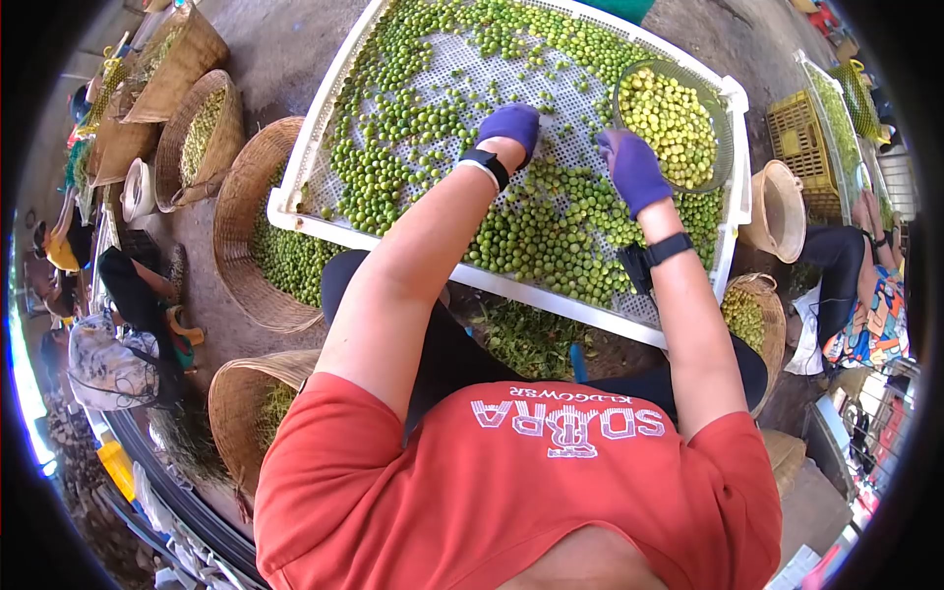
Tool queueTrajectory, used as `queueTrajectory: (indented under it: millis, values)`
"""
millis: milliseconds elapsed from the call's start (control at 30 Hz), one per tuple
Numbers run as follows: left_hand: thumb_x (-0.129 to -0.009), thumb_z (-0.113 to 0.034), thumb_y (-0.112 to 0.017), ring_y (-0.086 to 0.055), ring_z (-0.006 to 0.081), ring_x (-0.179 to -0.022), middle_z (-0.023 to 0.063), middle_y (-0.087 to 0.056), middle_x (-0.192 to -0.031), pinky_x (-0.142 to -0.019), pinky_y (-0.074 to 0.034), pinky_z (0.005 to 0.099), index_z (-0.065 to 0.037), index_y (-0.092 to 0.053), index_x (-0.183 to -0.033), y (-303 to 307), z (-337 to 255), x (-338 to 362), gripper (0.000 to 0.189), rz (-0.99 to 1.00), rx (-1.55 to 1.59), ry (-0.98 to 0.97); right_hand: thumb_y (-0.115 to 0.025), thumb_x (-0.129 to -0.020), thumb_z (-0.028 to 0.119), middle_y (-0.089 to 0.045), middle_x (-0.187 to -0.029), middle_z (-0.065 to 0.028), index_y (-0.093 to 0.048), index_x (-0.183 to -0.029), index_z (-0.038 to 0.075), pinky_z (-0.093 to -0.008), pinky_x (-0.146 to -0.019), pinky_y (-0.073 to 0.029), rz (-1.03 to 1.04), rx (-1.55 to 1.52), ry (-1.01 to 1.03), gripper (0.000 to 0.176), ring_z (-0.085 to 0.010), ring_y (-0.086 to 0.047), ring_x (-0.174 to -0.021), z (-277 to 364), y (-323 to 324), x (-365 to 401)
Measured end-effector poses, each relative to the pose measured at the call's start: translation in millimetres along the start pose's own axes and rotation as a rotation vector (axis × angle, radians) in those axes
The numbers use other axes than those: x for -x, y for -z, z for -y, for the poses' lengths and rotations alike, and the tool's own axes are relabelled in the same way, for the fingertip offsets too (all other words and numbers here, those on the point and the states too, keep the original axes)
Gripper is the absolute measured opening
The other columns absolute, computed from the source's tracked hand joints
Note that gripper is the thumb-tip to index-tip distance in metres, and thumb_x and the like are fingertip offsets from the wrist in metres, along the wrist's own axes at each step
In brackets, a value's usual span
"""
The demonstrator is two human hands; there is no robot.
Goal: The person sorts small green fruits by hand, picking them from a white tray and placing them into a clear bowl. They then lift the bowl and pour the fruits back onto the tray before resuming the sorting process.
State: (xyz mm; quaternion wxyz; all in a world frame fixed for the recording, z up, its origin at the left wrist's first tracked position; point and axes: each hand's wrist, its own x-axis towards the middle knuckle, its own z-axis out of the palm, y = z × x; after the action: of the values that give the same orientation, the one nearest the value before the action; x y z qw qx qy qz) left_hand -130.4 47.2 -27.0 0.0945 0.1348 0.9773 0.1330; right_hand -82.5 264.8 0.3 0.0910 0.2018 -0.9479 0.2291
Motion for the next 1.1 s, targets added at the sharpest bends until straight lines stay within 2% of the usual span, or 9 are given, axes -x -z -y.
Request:
queueTrajectory:
  millis: [167,233,267,333,400,567,667,700,1100]
  values:
    - [-0.078,-0.013,-0.058,-0.063,0.0343,-0.094,0.0164,-0.064,-0.104,-0.082,-0.051,0.0409,-0.01,-0.066,-0.098,41,0,15,0.021,0.285,0.09,0.202,-0.052,-0.083,0.012,-0.061,-0.082,-0.0214,-0.059,-0.08,0.004,-0.0452,-0.069,-0.048,0.089,0.165,0.058,0.011,-0.0373,-0.061,-0.077,14,-19,-10]
    - [-0.074,-0.012,-0.063,-0.065,0.0303,-0.092,0.0104,-0.065,-0.085,-0.076,-0.052,0.0366,-0.01,-0.064,-0.085,35,35,17,0.011,0.232,-0.064,-0.359,-0.054,-0.083,0.013,-0.062,-0.085,-0.0179,-0.062,-0.084,0.007,-0.0439,-0.072,-0.049,0.102,0.102,0.067,0.01,-0.0351,-0.062,-0.081,20,-29,-11]
    - [-0.074,-0.01,-0.062,-0.065,0.0272,-0.092,0.008,-0.064,-0.081,-0.075,-0.052,0.0351,-0.009,-0.063,-0.083,31,39,18,0.009,0.37,0.825,0.015,-0.055,-0.083,0.013,-0.062,-0.086,-0.0169,-0.062,-0.085,0.007,-0.0438,-0.073,-0.049,0.095,0.062,0.091,0.01,-0.0345,-0.062,-0.082,26,-34,-11]
    - [-0.073,-0.002,-0.059,-0.063,0.0189,-0.082,0.0038,-0.061,-0.075,-0.069,-0.05,0.0308,-0.007,-0.061,-0.081,29,44,30,0.01,-0.125,0.568,-0.445,-0.059,-0.081,0.015,-0.063,-0.088,-0.0144,-0.064,-0.089,0.01,-0.0433,-0.074,-0.05,0.171,-0.002,0.102,0.011,-0.0324,-0.062,-0.084,40,-39,-15]
    - [-0.073,-0.002,-0.06,-0.059,0.0167,-0.071,0.0027,-0.059,-0.071,-0.065,-0.048,0.0286,-0.004,-0.061,-0.08,34,36,21,0.008,0.276,1.639,0.022,-0.061,-0.079,0.015,-0.062,-0.088,-0.0145,-0.064,-0.088,0.01,-0.043,-0.074,-0.05,0.187,0.078,0.173,0.011,-0.0324,-0.062,-0.084,40,-53,-17]
    - [-0.085,-0.028,-0.055,-0.058,0.0143,-0.061,0.0044,-0.061,-0.069,-0.062,-0.05,0.029,-0.004,-0.066,-0.086,73,3,53,0.027,0.346,1.088,0.151,-0.062,-0.08,0.012,-0.065,-0.086,-0.0173,-0.065,-0.096,0.006,-0.0418,-0.075,-0.05,0.139,-0.13,0.091,0.017,-0.0337,-0.063,-0.081,13,-56,-27]
    - [-0.079,-0.035,-0.059,-0.066,0.0323,-0.085,0.0116,-0.069,-0.096,-0.081,-0.051,0.0394,-0.016,-0.069,-0.102,66,-8,60,0.032,0.288,0.406,0.13,-0.061,-0.081,0.011,-0.066,-0.091,-0.0188,-0.065,-0.097,0.005,-0.0407,-0.076,-0.05,0.052,-0.217,-0.092,0.018,-0.034,-0.064,-0.082,20,-3,-23]
    - [-0.08,-0.03,-0.063,-0.067,0.0245,-0.086,0.0096,-0.07,-0.097,-0.082,-0.051,0.0338,-0.016,-0.068,-0.108,65,-12,60,0.031,0.316,0.286,0.082,-0.061,-0.081,0.011,-0.066,-0.092,-0.0191,-0.065,-0.097,0.005,-0.0408,-0.077,-0.05,0.041,-0.185,-0.09,0.017,-0.0342,-0.063,-0.083,17,2,-21]
    - [-0.078,-0.009,-0.056,-0.063,0.0361,-0.092,0.0162,-0.065,-0.099,-0.081,-0.051,0.0437,-0.012,-0.068,-0.095,-1,-16,76,0.021,0.216,-0.007,-0.165,-0.066,-0.077,0.016,-0.061,-0.086,-0.015,-0.059,-0.084,0.008,-0.0446,-0.07,-0.049,0.217,0.115,0.113,0.013,-0.0345,-0.062,-0.081,24,-21,16]
